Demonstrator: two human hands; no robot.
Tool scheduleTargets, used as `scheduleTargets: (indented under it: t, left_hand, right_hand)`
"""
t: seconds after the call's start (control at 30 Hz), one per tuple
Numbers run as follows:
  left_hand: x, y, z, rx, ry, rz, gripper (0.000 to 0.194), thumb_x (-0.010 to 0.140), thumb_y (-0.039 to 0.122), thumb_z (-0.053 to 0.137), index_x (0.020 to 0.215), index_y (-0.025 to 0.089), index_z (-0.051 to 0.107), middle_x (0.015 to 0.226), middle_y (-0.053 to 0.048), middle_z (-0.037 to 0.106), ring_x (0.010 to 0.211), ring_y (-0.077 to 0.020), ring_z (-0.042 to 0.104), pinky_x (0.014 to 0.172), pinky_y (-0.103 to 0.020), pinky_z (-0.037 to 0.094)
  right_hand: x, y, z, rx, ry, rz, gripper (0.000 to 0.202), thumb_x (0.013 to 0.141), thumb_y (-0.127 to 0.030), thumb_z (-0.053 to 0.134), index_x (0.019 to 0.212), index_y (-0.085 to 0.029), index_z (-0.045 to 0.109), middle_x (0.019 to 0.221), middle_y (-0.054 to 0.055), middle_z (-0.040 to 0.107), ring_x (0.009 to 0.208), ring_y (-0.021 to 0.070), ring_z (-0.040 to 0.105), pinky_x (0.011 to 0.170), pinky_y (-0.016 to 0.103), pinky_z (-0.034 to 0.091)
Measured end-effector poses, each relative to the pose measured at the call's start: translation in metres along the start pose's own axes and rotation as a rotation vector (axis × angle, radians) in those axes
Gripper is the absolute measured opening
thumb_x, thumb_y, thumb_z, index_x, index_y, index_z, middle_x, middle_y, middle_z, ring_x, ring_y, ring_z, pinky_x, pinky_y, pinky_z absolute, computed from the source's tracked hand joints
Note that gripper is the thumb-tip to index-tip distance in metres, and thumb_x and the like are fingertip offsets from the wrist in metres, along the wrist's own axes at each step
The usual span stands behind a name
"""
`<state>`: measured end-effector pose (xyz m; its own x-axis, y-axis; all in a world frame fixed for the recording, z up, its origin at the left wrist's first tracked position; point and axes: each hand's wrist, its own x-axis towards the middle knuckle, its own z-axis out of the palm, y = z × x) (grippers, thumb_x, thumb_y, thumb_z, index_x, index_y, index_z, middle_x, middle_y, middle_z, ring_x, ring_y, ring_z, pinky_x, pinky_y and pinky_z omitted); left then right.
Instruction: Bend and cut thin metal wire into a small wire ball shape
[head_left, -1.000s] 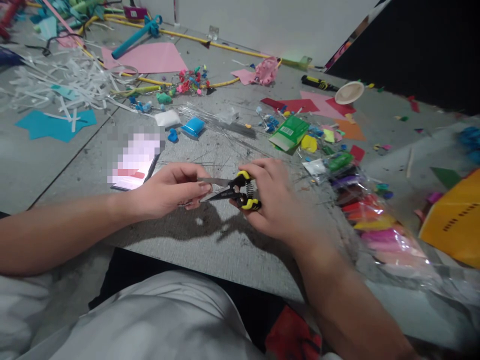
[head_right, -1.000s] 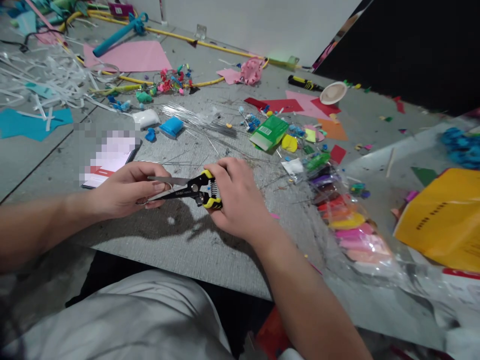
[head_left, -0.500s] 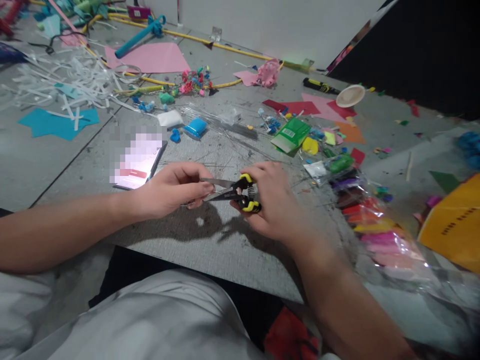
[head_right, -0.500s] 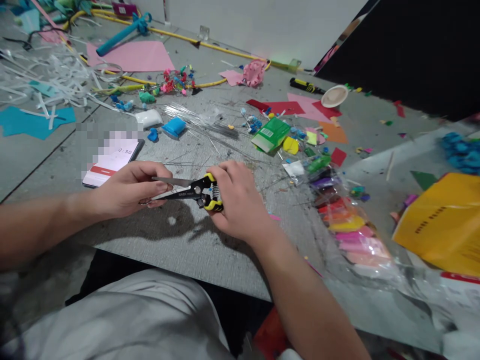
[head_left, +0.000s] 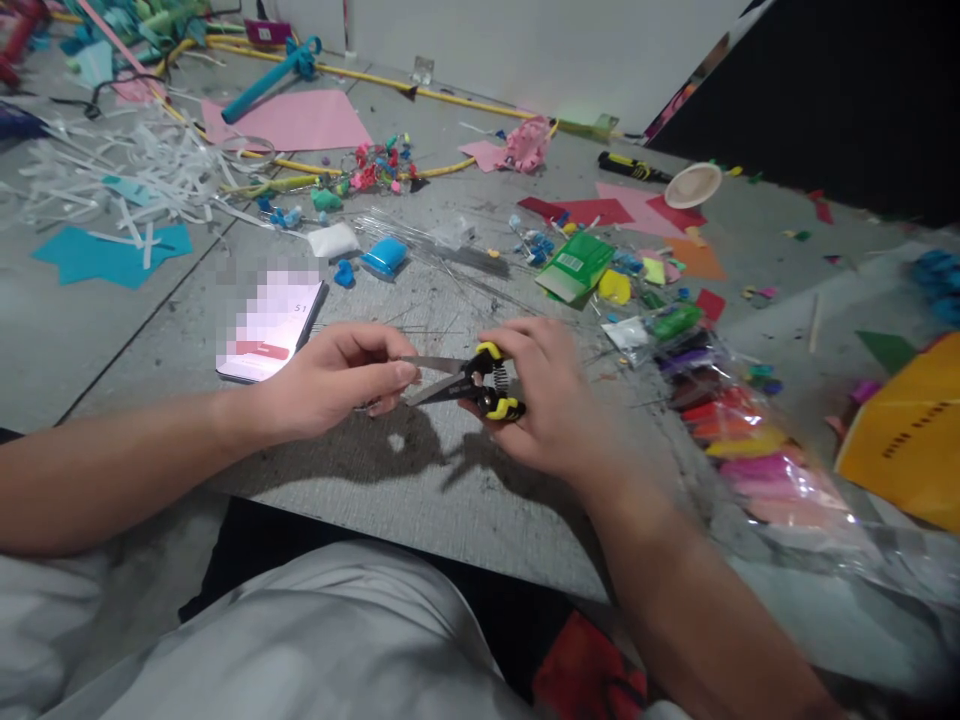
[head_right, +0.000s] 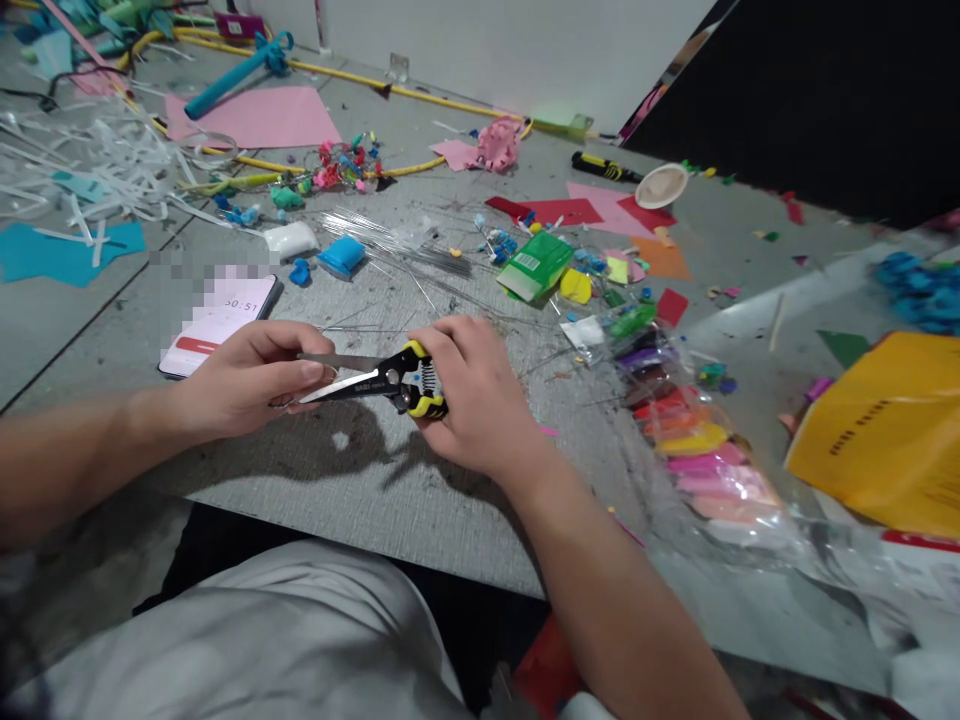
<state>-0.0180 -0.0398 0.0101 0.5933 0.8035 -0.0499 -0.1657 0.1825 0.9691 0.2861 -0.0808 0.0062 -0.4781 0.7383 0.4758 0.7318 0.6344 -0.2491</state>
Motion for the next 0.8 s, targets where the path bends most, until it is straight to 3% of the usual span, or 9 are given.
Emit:
scheduleTargets:
  t: [0.07, 0.2, 0.33, 0.6, 0.8]
  left_hand:
    - [-0.001, 0.008, 0.005, 0.030, 0.026, -0.021, 0.042, 0.096, 0.051, 0.109, 0.082, 0.024, 0.080, 0.068, 0.000, 0.067, 0.060, -0.0129, 0.048, 0.056, -0.028, 0.039]
    - [0.000, 0.017, 0.009, 0.073, 0.029, -0.042, 0.040, 0.089, 0.038, 0.111, 0.079, 0.021, 0.077, 0.067, 0.002, 0.067, 0.057, -0.0103, 0.049, 0.054, -0.024, 0.038]
    - [0.001, 0.017, 0.007, 0.091, -0.012, -0.023, 0.040, 0.091, 0.037, 0.111, 0.078, 0.020, 0.077, 0.063, 0.004, 0.062, 0.056, -0.0102, 0.050, 0.055, -0.023, 0.040]
    - [0.002, 0.016, 0.001, 0.158, -0.048, -0.043, 0.039, 0.098, 0.038, 0.107, 0.080, 0.019, 0.078, 0.064, 0.003, 0.063, 0.058, -0.0105, 0.053, 0.057, -0.022, 0.043]
    - [0.002, 0.014, 0.004, 0.109, -0.080, -0.023, 0.039, 0.095, 0.036, 0.107, 0.079, 0.020, 0.076, 0.063, 0.004, 0.063, 0.055, -0.0099, 0.050, 0.055, -0.022, 0.044]
  right_hand:
    - [-0.001, 0.000, -0.001, 0.000, -0.008, 0.017, 0.069, 0.092, -0.023, 0.078, 0.159, -0.032, 0.066, 0.145, 0.015, 0.078, 0.130, 0.0479, 0.077, 0.114, 0.071, 0.068]
    - [-0.001, 0.000, -0.003, 0.009, -0.030, 0.027, 0.070, 0.088, -0.023, 0.079, 0.157, -0.032, 0.068, 0.145, 0.015, 0.078, 0.130, 0.0478, 0.077, 0.115, 0.071, 0.068]
    - [0.000, 0.001, -0.004, 0.020, -0.027, -0.023, 0.066, 0.092, -0.020, 0.076, 0.157, -0.028, 0.066, 0.145, 0.016, 0.078, 0.129, 0.0453, 0.077, 0.113, 0.068, 0.069]
    - [-0.003, 0.008, -0.002, -0.039, -0.002, -0.089, 0.082, 0.091, -0.020, 0.076, 0.171, -0.029, 0.060, 0.152, 0.016, 0.078, 0.133, 0.0472, 0.078, 0.116, 0.072, 0.070]
    - [0.000, 0.009, -0.002, -0.006, 0.033, -0.154, 0.078, 0.085, -0.017, 0.071, 0.162, -0.025, 0.067, 0.142, 0.015, 0.086, 0.128, 0.0463, 0.080, 0.108, 0.067, 0.073]
